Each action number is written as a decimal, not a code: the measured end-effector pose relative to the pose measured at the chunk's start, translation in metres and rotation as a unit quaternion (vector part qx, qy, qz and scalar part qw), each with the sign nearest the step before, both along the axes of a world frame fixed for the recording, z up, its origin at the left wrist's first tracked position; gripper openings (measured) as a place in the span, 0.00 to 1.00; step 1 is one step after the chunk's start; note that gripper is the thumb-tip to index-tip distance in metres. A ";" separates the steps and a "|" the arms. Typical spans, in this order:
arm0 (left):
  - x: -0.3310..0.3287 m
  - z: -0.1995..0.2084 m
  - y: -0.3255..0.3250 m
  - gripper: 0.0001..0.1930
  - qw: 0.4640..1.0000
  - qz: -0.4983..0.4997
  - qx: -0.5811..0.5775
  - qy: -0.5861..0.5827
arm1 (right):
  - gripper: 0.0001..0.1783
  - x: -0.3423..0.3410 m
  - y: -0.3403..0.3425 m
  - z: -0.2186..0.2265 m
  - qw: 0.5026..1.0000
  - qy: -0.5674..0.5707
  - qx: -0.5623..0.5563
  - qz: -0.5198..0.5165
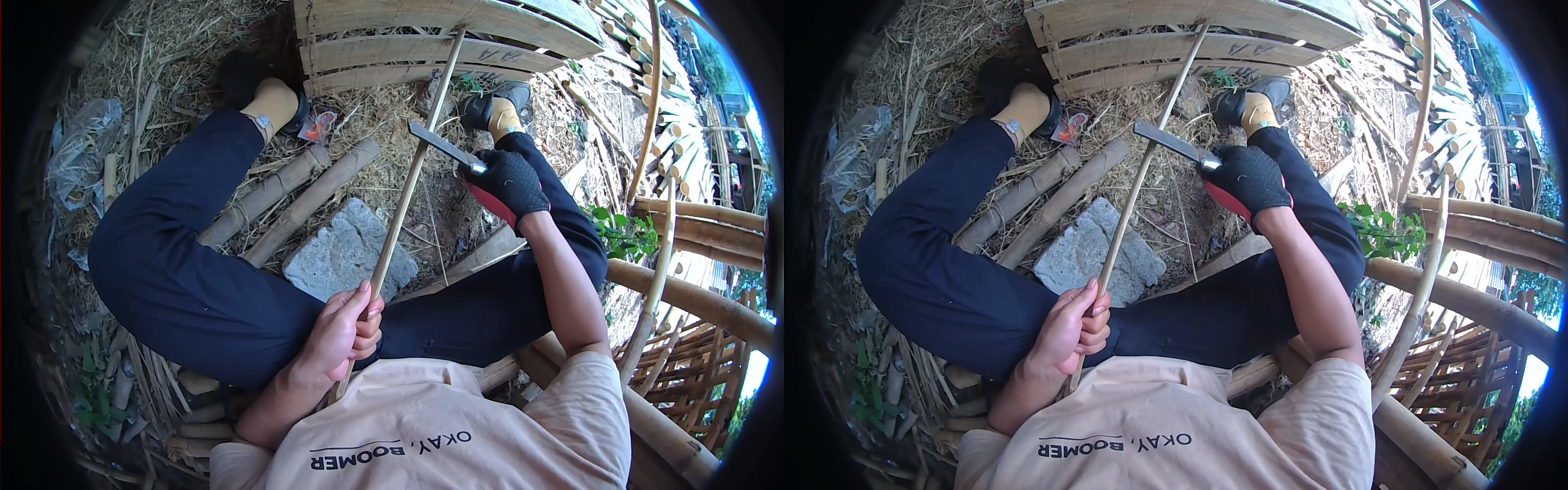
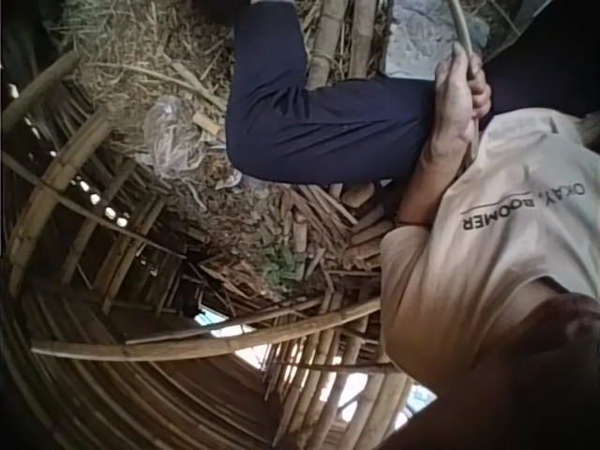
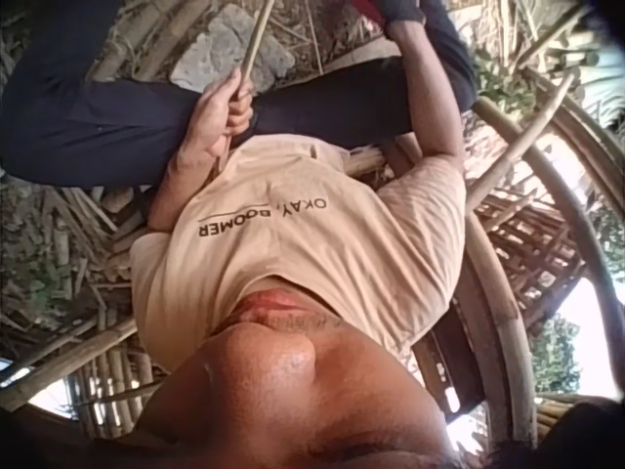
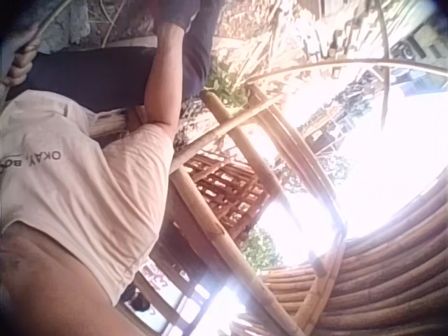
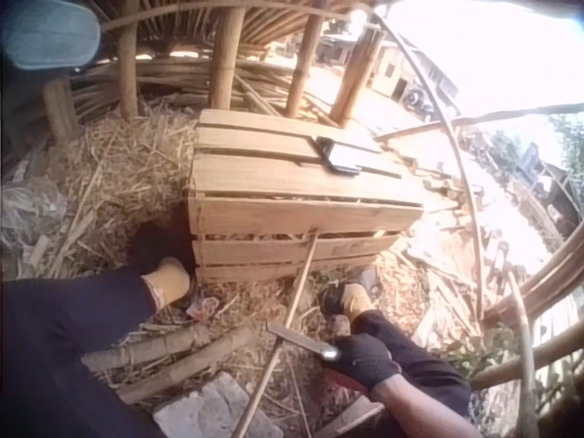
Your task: The person sands the surface of a bamboo strip using a small metal block.
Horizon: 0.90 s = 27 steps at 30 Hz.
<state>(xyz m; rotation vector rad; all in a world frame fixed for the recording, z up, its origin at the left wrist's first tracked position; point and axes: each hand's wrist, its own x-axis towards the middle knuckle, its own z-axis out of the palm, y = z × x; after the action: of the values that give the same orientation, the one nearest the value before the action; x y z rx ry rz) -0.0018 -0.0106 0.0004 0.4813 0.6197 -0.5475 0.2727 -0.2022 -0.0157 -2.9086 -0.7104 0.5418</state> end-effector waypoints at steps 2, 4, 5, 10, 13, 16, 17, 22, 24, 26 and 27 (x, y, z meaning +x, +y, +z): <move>-0.001 0.001 0.003 0.21 1.000 0.008 -0.006 -0.001 | 0.20 -0.018 0.010 0.018 1.000 0.021 0.000 -0.018; 0.001 0.002 0.003 0.21 1.000 0.010 -0.002 0.001 | 0.21 -0.031 0.005 0.017 0.998 0.039 0.038 0.030; 0.001 0.002 0.003 0.21 1.000 0.013 -0.002 0.003 | 0.20 -0.039 0.007 0.020 0.996 0.047 0.050 0.054; 0.000 -0.002 0.005 0.23 1.000 0.025 -0.015 0.012 | 0.15 -0.071 0.013 0.027 0.965 0.129 0.125 0.190; 0.002 0.001 0.004 0.22 0.999 0.016 0.020 0.020 | 0.15 -0.081 0.016 0.030 0.971 0.131 0.063 0.190; 0.001 0.000 -0.004 0.21 0.995 0.002 0.100 0.011 | 0.15 -0.075 0.014 0.018 0.971 0.118 0.039 0.206; 0.000 -0.001 -0.007 0.21 0.992 -0.003 0.130 0.005 | 0.15 -0.075 0.015 0.017 0.972 0.108 0.030 0.204; -0.001 -0.003 -0.010 0.21 0.988 -0.004 0.152 -0.003 | 0.14 -0.046 0.013 0.010 0.994 0.042 0.019 0.098; -0.002 -0.001 -0.010 0.21 0.990 -0.003 0.143 0.003 | 0.13 -0.019 0.005 0.006 0.997 0.007 -0.012 0.072; 0.000 0.001 -0.008 0.21 0.992 0.001 0.125 0.006 | 0.15 0.000 -0.004 -0.003 0.998 -0.035 0.006 0.050; 0.001 0.002 -0.005 0.21 0.994 -0.001 0.113 0.009 | 0.16 0.001 -0.008 -0.001 0.998 -0.048 0.012 0.050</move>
<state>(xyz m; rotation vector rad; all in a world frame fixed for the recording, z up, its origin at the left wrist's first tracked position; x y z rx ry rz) -0.0006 -0.0161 0.0023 0.6920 0.7015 -0.4860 0.2737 -0.2100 -0.0168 -2.9047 -0.8729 0.4020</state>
